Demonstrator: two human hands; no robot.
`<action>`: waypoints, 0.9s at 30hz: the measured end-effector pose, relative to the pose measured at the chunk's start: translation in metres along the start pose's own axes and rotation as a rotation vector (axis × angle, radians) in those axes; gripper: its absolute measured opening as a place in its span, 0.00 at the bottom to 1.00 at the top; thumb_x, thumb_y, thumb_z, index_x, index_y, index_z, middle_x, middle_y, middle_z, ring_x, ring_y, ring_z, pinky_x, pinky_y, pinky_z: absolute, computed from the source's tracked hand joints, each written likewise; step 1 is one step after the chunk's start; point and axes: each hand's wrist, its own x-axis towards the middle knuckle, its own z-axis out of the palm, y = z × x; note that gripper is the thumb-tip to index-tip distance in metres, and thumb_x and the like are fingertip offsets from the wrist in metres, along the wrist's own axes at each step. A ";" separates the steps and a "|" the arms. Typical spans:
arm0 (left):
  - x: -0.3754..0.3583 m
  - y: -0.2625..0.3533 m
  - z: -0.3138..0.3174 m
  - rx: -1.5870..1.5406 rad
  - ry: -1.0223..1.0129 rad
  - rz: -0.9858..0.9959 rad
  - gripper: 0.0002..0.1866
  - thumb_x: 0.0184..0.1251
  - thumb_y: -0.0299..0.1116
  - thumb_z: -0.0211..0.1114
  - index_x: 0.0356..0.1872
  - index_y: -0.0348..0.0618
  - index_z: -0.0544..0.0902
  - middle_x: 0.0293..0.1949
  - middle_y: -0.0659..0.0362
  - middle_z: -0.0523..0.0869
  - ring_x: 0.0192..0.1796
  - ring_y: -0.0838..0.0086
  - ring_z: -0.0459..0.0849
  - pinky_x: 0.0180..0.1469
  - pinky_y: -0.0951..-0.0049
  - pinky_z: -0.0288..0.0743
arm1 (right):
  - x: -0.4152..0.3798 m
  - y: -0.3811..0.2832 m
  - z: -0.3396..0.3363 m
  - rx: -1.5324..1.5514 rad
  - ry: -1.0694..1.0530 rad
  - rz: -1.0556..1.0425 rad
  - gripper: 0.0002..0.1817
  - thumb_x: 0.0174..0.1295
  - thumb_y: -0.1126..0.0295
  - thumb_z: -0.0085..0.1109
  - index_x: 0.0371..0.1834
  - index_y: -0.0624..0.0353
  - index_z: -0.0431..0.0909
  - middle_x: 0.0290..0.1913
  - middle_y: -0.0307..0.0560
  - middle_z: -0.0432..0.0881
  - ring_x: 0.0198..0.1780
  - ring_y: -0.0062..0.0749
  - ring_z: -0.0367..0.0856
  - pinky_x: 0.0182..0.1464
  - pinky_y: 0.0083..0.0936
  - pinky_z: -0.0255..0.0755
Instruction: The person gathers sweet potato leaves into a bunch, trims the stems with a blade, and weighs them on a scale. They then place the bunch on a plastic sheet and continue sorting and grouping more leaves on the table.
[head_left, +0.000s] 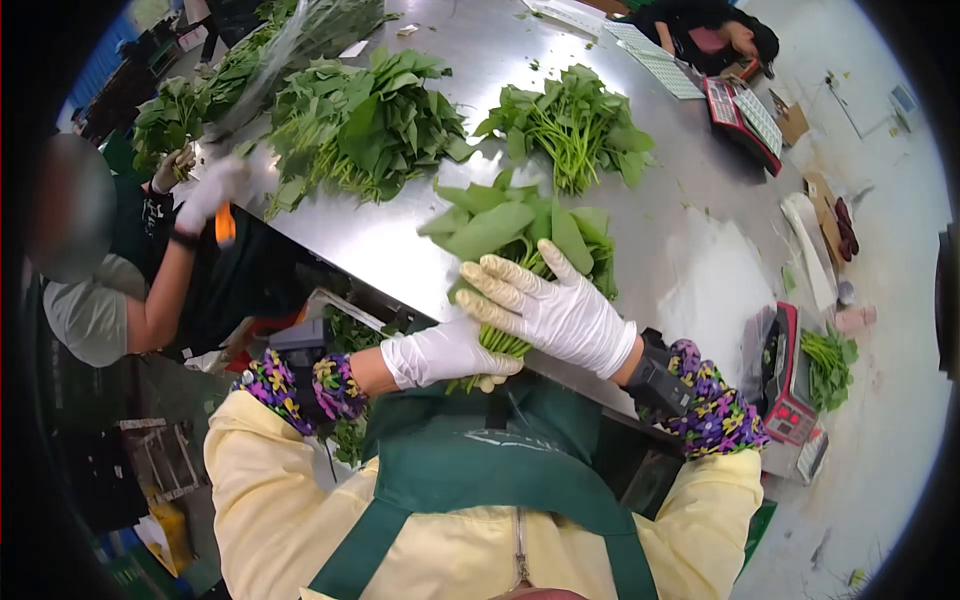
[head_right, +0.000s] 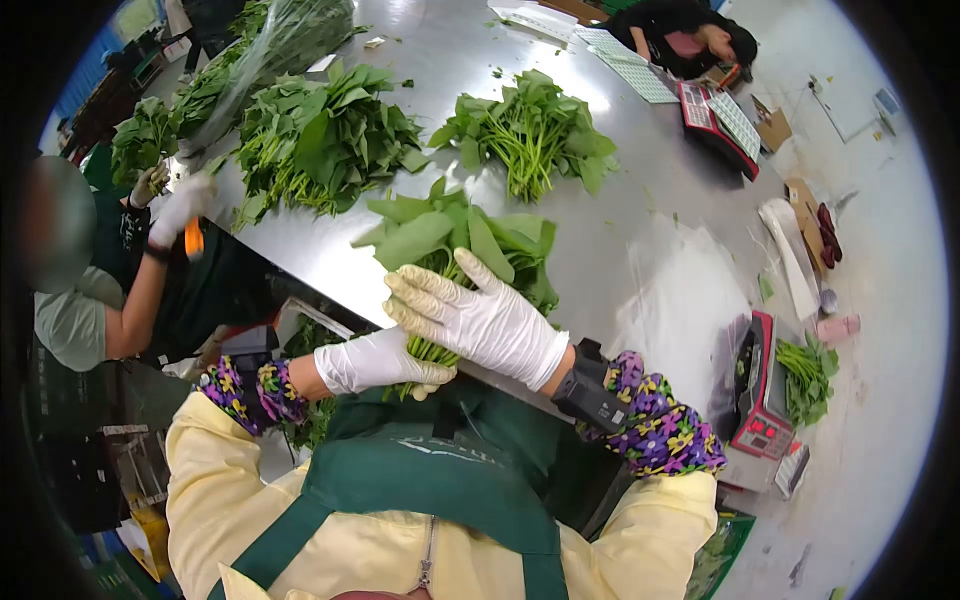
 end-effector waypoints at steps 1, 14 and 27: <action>-0.005 0.008 0.000 0.063 -0.046 -0.054 0.11 0.64 0.38 0.65 0.33 0.41 0.77 0.19 0.63 0.78 0.22 0.80 0.76 0.24 0.79 0.69 | -0.002 -0.003 -0.005 0.081 -0.006 0.023 0.25 0.58 0.57 0.50 0.62 0.39 0.69 0.68 0.36 0.66 0.69 0.27 0.63 0.71 0.52 0.41; -0.022 0.018 0.040 0.195 -0.419 -0.006 0.11 0.62 0.33 0.64 0.42 0.38 0.79 0.28 0.61 0.82 0.26 0.79 0.81 0.30 0.80 0.76 | -0.059 -0.076 -0.032 -0.035 0.122 0.224 0.02 0.50 0.67 0.52 0.26 0.49 0.73 0.22 0.34 0.68 0.29 0.27 0.74 0.56 0.30 0.70; 0.039 0.069 0.041 -0.034 0.204 0.470 0.14 0.70 0.34 0.58 0.51 0.38 0.77 0.32 0.61 0.82 0.33 0.79 0.79 0.38 0.80 0.73 | -0.316 0.010 -0.078 1.403 1.416 1.456 0.21 0.62 0.64 0.58 0.57 0.59 0.70 0.49 0.45 0.79 0.47 0.31 0.79 0.51 0.31 0.75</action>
